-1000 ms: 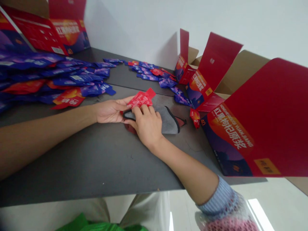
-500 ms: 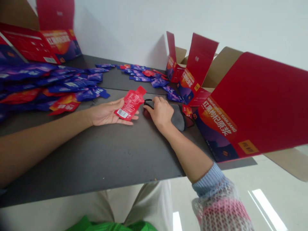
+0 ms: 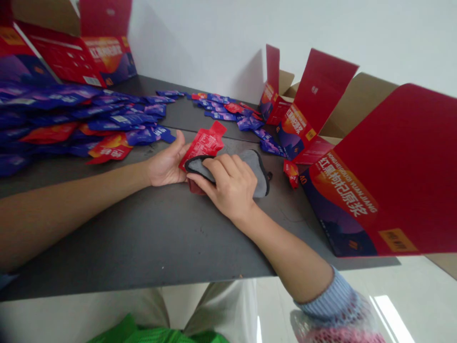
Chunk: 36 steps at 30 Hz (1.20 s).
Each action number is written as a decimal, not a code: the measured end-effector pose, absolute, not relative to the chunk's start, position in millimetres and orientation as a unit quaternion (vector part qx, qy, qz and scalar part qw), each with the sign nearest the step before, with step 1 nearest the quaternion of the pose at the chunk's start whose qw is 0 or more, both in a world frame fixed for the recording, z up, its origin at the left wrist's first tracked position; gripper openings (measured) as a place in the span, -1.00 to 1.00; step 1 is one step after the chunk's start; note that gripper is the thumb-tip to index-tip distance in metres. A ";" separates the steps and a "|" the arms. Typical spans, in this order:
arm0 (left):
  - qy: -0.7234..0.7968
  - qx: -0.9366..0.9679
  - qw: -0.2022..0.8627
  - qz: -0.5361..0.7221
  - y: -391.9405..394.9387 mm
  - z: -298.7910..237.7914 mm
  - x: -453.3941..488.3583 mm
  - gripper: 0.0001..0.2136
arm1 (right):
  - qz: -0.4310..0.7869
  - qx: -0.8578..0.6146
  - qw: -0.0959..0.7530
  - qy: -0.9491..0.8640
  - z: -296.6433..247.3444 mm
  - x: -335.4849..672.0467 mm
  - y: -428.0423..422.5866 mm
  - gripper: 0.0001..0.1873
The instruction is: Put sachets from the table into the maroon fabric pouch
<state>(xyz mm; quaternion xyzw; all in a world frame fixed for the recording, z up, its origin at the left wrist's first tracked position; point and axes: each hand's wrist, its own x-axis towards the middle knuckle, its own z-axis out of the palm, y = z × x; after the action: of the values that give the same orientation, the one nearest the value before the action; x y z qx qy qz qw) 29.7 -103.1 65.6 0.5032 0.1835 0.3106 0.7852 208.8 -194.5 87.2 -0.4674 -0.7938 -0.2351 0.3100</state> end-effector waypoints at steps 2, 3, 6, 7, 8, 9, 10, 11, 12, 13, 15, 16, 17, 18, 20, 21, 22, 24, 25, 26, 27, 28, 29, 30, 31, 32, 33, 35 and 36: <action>0.191 0.530 0.763 0.318 -108.4 64.5 30.8 -0.25 | -0.221 -0.502 0.241 -0.801 84.1 203.5 -187.4 -0.55; 0.190 0.548 0.748 0.322 -110.4 63.0 31.7 -0.28 | -0.218 -0.514 0.214 -0.801 82.7 201.5 -183.5 -0.53; 0.186 0.625 0.671 0.354 -112.4 56.9 36.0 -0.38 | -0.221 -0.532 0.179 -0.798 80.6 202.1 -172.9 -0.52; 0.190 0.651 0.637 0.367 -111.8 55.1 37.8 -0.38 | -0.224 -0.533 0.178 -0.796 81.0 205.2 -170.2 -0.52; 0.197 0.674 0.604 0.377 -110.7 53.7 39.5 -0.37 | -0.228 -0.535 0.181 -0.793 82.0 209.8 -167.8 -0.54; 0.210 0.690 0.576 0.385 -109.6 52.7 41.0 -0.35 | -0.232 -0.541 0.187 -0.787 83.7 215.9 -165.4 -0.55; 0.228 0.698 0.554 0.392 -108.6 52.1 42.2 -0.34 | -0.236 -0.551 0.196 -0.776 85.7 223.6 -162.7 -0.57; 0.250 0.700 0.538 0.397 -108.1 51.7 43.0 -0.34 | -0.240 -0.566 0.208 -0.761 88.1 232.7 -159.5 -0.59; 0.274 0.701 0.521 0.402 -108.5 51.7 43.2 -0.35 | -0.245 -0.585 0.225 -0.740 90.6 242.7 -155.6 -0.60; 0.302 0.705 0.499 0.404 -110.0 52.0 43.0 -0.35 | -0.250 -0.606 0.245 -0.714 93.1 253.3 -151.2 -0.60; 0.358 0.736 0.415 0.397 -116.1 53.8 41.7 -0.37 | -0.253 -0.648 0.298 -0.653 98.1 273.6 -141.9 -0.56; 0.385 0.763 0.348 0.385 -120.3 55.2 40.9 -0.39 | -0.253 -0.660 0.330 -0.625 100.6 282.0 -138.1 -0.52; 0.411 0.789 0.270 0.368 -124.7 56.9 40.1 -0.41 | -0.252 -0.665 0.361 -0.603 103.1 288.2 -135.4 -0.47; 0.435 0.809 0.192 0.345 -128.9 58.7 39.7 -0.42 | -0.251 -0.661 0.390 -0.590 105.5 291.7 -134.1 -0.41; 0.479 0.824 0.074 0.294 -135.4 61.7 40.2 -0.38 | -0.245 -0.638 0.428 -0.592 109.1 289.7 -136.7 -0.33; 0.499 0.819 0.042 0.280 -137.2 62.5 41.0 -0.34 | -0.237 -0.623 0.432 -0.607 109.6 284.4 -140.3 -0.31; 0.517 0.811 0.025 0.273 -138.0 62.7 42.0 -0.29 | -0.222 -0.607 0.425 -0.634 108.9 277.0 -145.0 -0.32; 0.538 0.796 0.018 0.277 -136.9 61.4 43.9 -0.23 | -0.170 -0.562 0.374 -0.718 103.1 258.9 -155.4 -0.36; 0.539 0.793 0.022 0.283 -135.5 60.1 44.5 -0.20 | -0.137 -0.532 0.335 -0.765 98.4 249.9 -160.0 -0.39; 0.535 0.794 0.028 0.288 -133.7 58.3 44.7 -0.17 | -0.109 -0.503 0.291 -0.806 93.0 242.1 -163.5 -0.39; 0.527 0.797 0.036 0.292 -131.7 56.3 44.5 -0.13 | -0.087 -0.480 0.250 -0.836 87.7 236.0 -165.7 -0.38; 0.516 0.802 0.046 0.298 -129.6 54.1 44.1 -0.09 | -0.072 -0.465 0.213 -0.856 82.9 231.8 -166.4 -0.35; 0.503 0.806 0.057 0.306 -127.6 51.8 43.4 -0.07 | -0.066 -0.460 0.184 -0.866 79.1 229.7 -165.6 -0.32; 0.489 0.810 0.070 0.317 -125.8 49.6 42.7 -0.05 | -0.066 -0.463 0.163 -0.869 76.5 229.6 -163.5 -0.30; 0.472 0.814 0.082 0.329 -124.2 47.5 41.9 -0.05 | -0.070 -0.473 0.149 -0.866 75.0 231.0 -160.3 -0.29; 0.453 0.818 0.094 0.340 -123.1 45.7 41.1 -0.05 | -0.078 -0.487 0.139 -0.859 74.3 233.5 -156.3 -0.28; 0.433 0.824 0.103 0.351 -122.5 44.2 40.4 -0.05 | -0.089 -0.506 0.133 -0.847 74.1 236.5 -151.8 -0.28; 0.394 0.837 0.118 0.361 -123.1 42.6 39.5 -0.05 | -0.114 -0.553 0.127 -0.815 73.6 242.5 -142.6 -0.29; 0.379 0.844 0.124 0.360 -124.4 42.4 39.3 -0.06 | -0.126 -0.577 0.127 -0.797 73.0 245.1 -138.3 -0.30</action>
<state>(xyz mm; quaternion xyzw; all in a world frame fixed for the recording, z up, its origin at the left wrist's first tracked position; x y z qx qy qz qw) 39.3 -124.4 42.4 0.8437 0.3789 0.3595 0.1239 245.1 -138.3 73.0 -0.5774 -0.7967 -0.1258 0.1267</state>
